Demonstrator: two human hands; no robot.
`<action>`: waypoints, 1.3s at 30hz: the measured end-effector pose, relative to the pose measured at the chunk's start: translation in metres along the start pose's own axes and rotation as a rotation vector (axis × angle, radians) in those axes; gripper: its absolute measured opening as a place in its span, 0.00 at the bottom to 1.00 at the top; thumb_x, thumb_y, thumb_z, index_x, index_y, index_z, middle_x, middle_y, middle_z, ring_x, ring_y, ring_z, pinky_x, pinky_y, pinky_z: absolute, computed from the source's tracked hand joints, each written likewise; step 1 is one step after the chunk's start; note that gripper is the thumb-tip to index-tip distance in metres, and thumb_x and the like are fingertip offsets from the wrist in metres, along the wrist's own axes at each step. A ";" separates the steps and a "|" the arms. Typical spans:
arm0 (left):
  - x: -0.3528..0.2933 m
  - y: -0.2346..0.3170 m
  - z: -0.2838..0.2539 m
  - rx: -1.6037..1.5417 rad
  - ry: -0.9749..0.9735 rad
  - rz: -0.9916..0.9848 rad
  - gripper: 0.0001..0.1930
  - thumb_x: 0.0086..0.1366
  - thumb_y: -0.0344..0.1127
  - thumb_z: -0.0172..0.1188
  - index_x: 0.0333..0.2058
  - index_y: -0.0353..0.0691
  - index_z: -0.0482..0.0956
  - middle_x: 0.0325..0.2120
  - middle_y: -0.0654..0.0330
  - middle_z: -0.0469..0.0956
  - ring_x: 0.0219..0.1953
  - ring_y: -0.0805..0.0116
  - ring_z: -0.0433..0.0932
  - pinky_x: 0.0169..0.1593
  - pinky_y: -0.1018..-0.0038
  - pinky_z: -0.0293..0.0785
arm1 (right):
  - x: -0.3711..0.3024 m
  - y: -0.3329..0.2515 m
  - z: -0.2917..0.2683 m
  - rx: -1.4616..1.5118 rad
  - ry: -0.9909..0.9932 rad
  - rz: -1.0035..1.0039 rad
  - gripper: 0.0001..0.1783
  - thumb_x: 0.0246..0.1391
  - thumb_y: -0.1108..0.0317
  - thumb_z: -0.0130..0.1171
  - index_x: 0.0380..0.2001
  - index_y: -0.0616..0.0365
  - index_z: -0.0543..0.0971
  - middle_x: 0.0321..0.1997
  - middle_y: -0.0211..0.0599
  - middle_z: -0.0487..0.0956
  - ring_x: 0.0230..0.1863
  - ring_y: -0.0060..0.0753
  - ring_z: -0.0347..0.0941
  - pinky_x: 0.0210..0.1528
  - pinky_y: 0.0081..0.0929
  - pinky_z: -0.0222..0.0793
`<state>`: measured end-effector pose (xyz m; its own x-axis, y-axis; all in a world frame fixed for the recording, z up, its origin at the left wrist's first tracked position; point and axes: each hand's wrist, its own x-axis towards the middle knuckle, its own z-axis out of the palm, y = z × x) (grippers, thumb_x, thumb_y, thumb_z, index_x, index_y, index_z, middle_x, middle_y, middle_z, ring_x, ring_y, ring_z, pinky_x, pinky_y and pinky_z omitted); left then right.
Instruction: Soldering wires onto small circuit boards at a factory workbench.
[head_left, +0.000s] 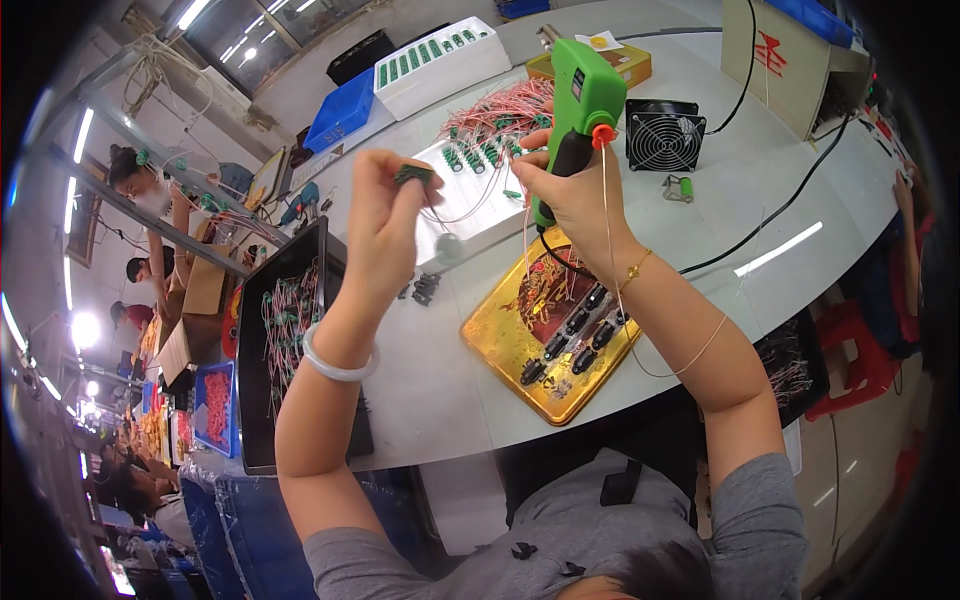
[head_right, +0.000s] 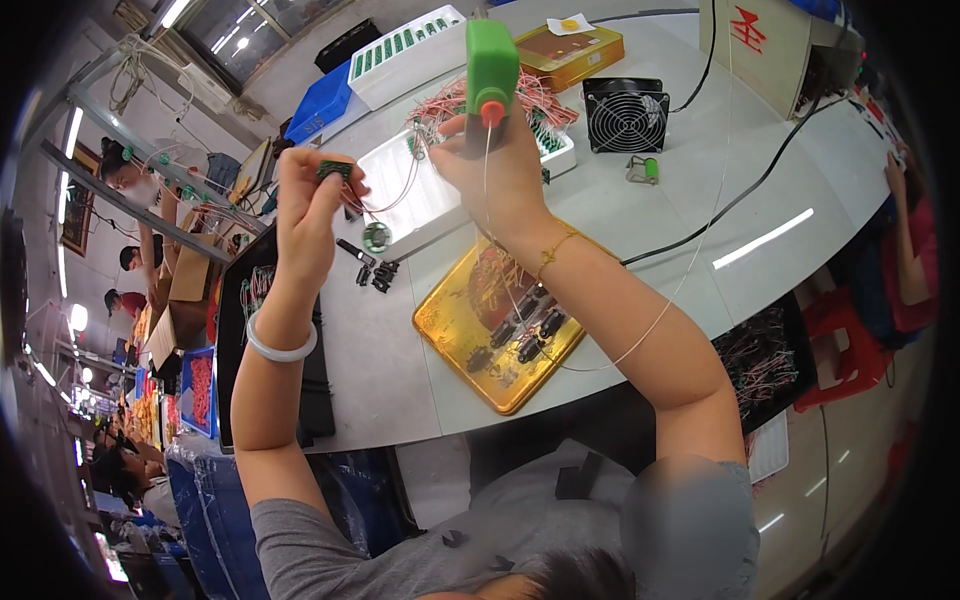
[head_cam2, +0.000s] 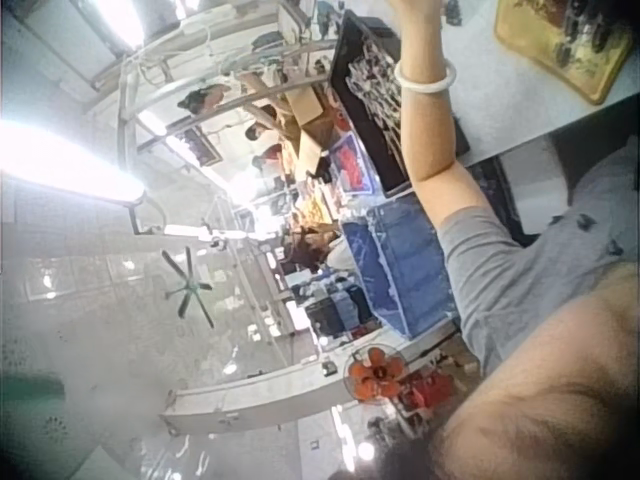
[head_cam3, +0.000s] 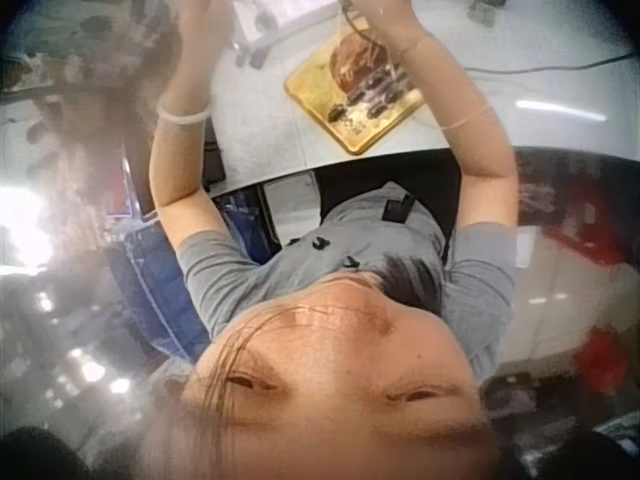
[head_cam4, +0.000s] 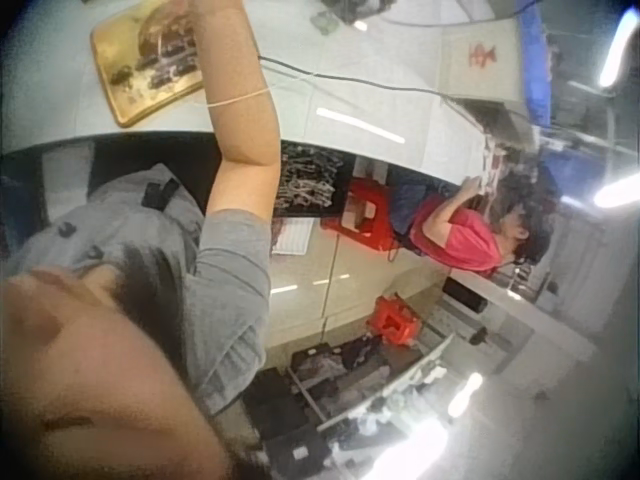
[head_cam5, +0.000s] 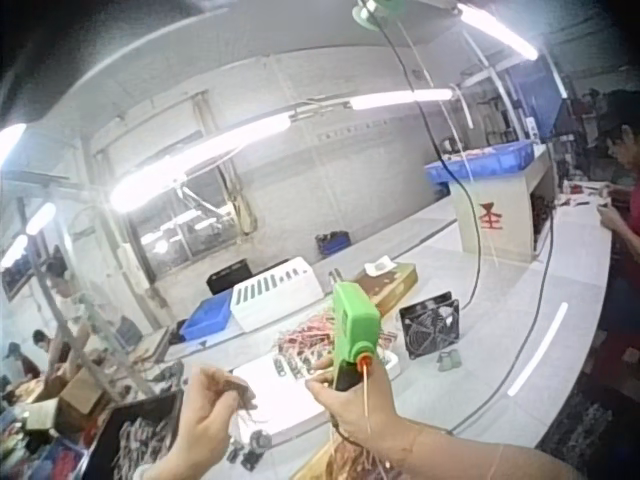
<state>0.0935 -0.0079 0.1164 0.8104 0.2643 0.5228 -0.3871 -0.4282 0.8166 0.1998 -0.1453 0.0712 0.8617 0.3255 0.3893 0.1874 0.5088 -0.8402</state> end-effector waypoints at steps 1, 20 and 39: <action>0.002 -0.002 0.003 0.012 -0.027 -0.053 0.08 0.58 0.21 0.42 0.36 0.36 0.57 0.26 0.58 0.69 0.25 0.77 0.66 0.31 0.83 0.66 | -0.001 0.000 0.000 0.020 0.003 -0.001 0.25 0.36 0.79 0.61 0.39 0.56 0.63 0.32 0.31 0.72 0.31 0.23 0.73 0.32 0.19 0.70; 0.025 -0.015 0.029 -0.011 0.034 -0.232 0.04 0.52 0.29 0.61 0.26 0.34 0.77 0.17 0.71 0.70 0.18 0.87 0.62 0.20 0.88 0.54 | 0.006 0.011 0.001 -0.119 -0.058 -0.057 0.22 0.36 0.77 0.60 0.37 0.60 0.64 0.29 0.31 0.72 0.28 0.21 0.72 0.30 0.18 0.69; 0.029 -0.007 0.034 -0.103 0.020 -0.306 0.08 0.53 0.28 0.59 0.33 0.35 0.76 0.19 0.70 0.69 0.15 0.87 0.57 0.17 0.87 0.50 | 0.006 0.010 0.002 -0.107 -0.063 -0.072 0.21 0.36 0.78 0.61 0.35 0.60 0.64 0.29 0.31 0.71 0.28 0.20 0.71 0.33 0.18 0.69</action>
<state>0.1342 -0.0265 0.1180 0.8877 0.3848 0.2528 -0.1701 -0.2362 0.9567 0.2058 -0.1372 0.0659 0.8135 0.3428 0.4698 0.2996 0.4453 -0.8437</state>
